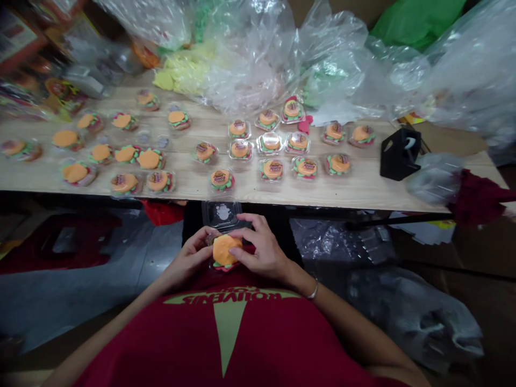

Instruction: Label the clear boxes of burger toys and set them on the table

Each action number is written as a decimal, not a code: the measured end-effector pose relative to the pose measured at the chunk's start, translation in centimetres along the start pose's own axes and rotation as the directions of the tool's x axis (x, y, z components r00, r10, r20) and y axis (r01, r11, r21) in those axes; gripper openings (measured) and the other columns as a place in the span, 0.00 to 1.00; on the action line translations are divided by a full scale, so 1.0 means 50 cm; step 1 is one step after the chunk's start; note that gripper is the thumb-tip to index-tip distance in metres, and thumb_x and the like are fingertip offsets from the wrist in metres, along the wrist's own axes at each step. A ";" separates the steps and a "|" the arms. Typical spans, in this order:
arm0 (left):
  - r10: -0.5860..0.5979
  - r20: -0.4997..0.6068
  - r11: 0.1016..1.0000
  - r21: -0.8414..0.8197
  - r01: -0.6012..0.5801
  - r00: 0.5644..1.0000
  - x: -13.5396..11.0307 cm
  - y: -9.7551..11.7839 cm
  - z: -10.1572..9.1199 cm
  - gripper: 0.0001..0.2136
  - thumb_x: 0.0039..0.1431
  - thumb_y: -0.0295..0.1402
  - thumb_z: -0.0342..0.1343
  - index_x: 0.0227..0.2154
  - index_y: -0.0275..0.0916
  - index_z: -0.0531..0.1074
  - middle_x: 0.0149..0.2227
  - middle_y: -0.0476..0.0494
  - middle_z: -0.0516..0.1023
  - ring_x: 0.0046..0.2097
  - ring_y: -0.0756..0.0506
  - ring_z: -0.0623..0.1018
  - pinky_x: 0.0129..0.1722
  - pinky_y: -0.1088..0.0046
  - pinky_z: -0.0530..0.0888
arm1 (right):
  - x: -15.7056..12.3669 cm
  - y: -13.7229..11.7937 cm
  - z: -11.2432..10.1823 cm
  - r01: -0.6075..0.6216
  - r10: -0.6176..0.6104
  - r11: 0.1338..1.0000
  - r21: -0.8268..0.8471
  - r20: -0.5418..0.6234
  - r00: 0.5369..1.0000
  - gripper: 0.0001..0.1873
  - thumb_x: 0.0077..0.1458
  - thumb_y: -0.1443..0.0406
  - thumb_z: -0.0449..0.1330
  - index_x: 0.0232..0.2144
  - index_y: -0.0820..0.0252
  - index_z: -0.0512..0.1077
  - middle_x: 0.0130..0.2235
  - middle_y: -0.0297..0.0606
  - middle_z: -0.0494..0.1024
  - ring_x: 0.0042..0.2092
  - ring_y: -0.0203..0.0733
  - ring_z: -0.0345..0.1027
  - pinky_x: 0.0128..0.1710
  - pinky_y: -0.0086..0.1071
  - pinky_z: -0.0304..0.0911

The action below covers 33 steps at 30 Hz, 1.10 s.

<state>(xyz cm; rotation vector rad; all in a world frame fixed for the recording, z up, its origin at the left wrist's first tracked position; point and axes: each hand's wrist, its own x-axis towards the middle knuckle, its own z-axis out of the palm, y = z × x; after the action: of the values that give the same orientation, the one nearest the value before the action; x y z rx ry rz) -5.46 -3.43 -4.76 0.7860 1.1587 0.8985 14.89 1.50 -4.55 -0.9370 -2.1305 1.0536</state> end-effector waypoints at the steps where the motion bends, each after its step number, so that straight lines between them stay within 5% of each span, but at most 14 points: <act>1: 0.004 0.005 1.000 -0.002 -0.004 1.000 0.001 -0.002 -0.002 0.10 0.52 0.32 0.60 0.36 0.38 0.68 0.34 0.51 0.70 0.34 0.52 0.68 0.34 0.78 0.66 | 0.000 0.001 0.003 -0.006 0.006 1.000 0.010 -0.017 1.000 0.13 0.53 0.63 0.62 0.43 0.57 0.73 0.55 0.46 0.63 0.57 0.50 0.56 0.54 0.47 0.57; 6: -0.006 0.013 0.999 -0.039 0.007 1.000 0.001 -0.001 -0.003 0.10 0.51 0.33 0.61 0.36 0.39 0.67 0.34 0.51 0.70 0.34 0.52 0.68 0.34 0.78 0.66 | 0.003 -0.009 -0.009 0.040 -0.018 0.987 0.153 -0.139 0.990 0.05 0.53 0.67 0.61 0.34 0.58 0.71 0.46 0.42 0.72 0.50 0.46 0.64 0.51 0.44 0.60; 10: -0.061 -0.022 0.996 -0.068 0.060 0.998 0.001 0.002 0.004 0.10 0.52 0.33 0.60 0.36 0.39 0.67 0.33 0.52 0.70 0.32 0.52 0.68 0.32 0.78 0.65 | 0.002 -0.032 -0.026 -0.155 0.148 0.911 0.382 0.049 0.988 0.04 0.57 0.66 0.57 0.37 0.58 0.68 0.35 0.36 0.75 0.35 0.37 0.69 0.35 0.33 0.66; 13: -0.070 -0.026 0.996 -0.060 0.069 0.997 0.004 0.003 0.006 0.09 0.52 0.32 0.60 0.35 0.39 0.67 0.32 0.52 0.70 0.32 0.52 0.68 0.33 0.78 0.64 | 0.003 -0.034 -0.016 -0.088 0.059 0.966 0.243 0.121 0.991 0.05 0.56 0.65 0.59 0.37 0.59 0.69 0.34 0.36 0.75 0.35 0.38 0.67 0.35 0.34 0.64; 16: -0.060 -0.016 0.998 -0.032 0.060 0.998 0.005 0.005 0.005 0.09 0.51 0.33 0.60 0.35 0.38 0.67 0.32 0.52 0.69 0.32 0.52 0.67 0.33 0.78 0.64 | 0.008 -0.022 0.004 0.125 -0.125 0.992 -0.006 0.057 0.991 0.05 0.56 0.65 0.59 0.36 0.59 0.70 0.34 0.37 0.75 0.38 0.41 0.65 0.41 0.39 0.61; 20: -0.076 -0.001 0.995 -0.062 0.075 0.997 0.000 0.005 0.001 0.09 0.52 0.32 0.59 0.35 0.40 0.67 0.31 0.53 0.69 0.31 0.52 0.67 0.33 0.78 0.64 | 0.010 -0.008 0.021 0.245 -0.254 0.949 -0.197 -0.021 0.967 0.07 0.57 0.65 0.57 0.38 0.61 0.71 0.37 0.41 0.75 0.42 0.44 0.64 0.44 0.42 0.61; 24: -0.048 0.043 0.992 -0.115 0.052 0.998 -0.007 -0.002 -0.001 0.10 0.56 0.37 0.56 0.39 0.40 0.66 0.36 0.50 0.71 0.35 0.50 0.70 0.36 0.76 0.67 | 0.008 -0.009 0.021 0.166 -0.198 0.950 -0.263 -0.099 0.975 0.16 0.55 0.62 0.59 0.46 0.64 0.70 0.44 0.47 0.71 0.47 0.48 0.63 0.47 0.44 0.61; 28: 0.067 0.117 0.996 -0.069 -0.059 0.991 -0.006 -0.017 0.004 0.21 0.47 0.33 0.66 0.42 0.42 0.63 0.38 0.50 0.71 0.38 0.50 0.71 0.37 0.76 0.68 | 0.004 -0.012 0.018 0.131 -0.156 0.960 -0.246 -0.087 0.984 0.13 0.55 0.63 0.59 0.43 0.61 0.73 0.47 0.47 0.69 0.49 0.48 0.62 0.49 0.44 0.61; 33: 0.038 0.034 0.998 -0.056 -0.036 0.999 -0.001 -0.023 0.016 0.21 0.46 0.32 0.66 0.39 0.41 0.61 0.35 0.51 0.71 0.35 0.51 0.72 0.35 0.76 0.68 | -0.005 -0.007 0.018 0.090 -0.104 0.984 -0.153 -0.089 0.991 0.11 0.54 0.64 0.59 0.41 0.58 0.74 0.47 0.45 0.69 0.49 0.48 0.62 0.50 0.45 0.61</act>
<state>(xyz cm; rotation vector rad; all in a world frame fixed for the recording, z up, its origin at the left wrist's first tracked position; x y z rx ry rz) -4.50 -4.02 -5.58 0.7772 1.0877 0.9403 14.24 0.78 -4.76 -0.9233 -2.1738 0.7942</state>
